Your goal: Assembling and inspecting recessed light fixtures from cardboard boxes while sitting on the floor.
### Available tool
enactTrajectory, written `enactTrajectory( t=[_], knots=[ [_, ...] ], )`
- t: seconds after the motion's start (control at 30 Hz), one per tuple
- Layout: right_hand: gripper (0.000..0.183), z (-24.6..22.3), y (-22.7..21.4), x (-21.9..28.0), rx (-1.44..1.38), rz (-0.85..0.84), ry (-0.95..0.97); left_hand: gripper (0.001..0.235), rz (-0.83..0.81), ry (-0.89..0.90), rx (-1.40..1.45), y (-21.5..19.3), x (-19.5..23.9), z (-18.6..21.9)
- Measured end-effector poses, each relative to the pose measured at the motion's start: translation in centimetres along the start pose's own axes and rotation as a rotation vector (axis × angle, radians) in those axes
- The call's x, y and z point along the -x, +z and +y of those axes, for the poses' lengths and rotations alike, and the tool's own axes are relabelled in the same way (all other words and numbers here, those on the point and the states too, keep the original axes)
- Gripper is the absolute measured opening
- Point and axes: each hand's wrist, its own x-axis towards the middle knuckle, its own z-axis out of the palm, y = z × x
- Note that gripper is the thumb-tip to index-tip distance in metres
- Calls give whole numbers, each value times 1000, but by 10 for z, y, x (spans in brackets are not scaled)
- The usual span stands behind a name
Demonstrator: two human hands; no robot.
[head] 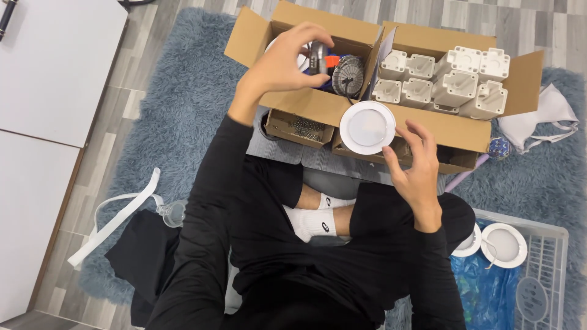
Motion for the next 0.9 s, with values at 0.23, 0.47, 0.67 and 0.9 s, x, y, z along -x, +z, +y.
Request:
enactTrajectory(
  t=[0.23, 0.47, 0.67, 0.9],
  knots=[
    [71, -25, 3, -10, -132, 36, -127, 21, -8, -240, 887, 38, 35, 45],
    [48, -3, 14, -7, -117, 171, -326, 44, -78, -344, 1167, 104, 65, 63],
    [39, 10, 13, 2, -187, 124, -248, 45, -48, -371, 1132, 113, 68, 59],
    [39, 32, 16, 5, -357, 156, -163, 40, -9, -250, 950, 106, 72, 65]
  ],
)
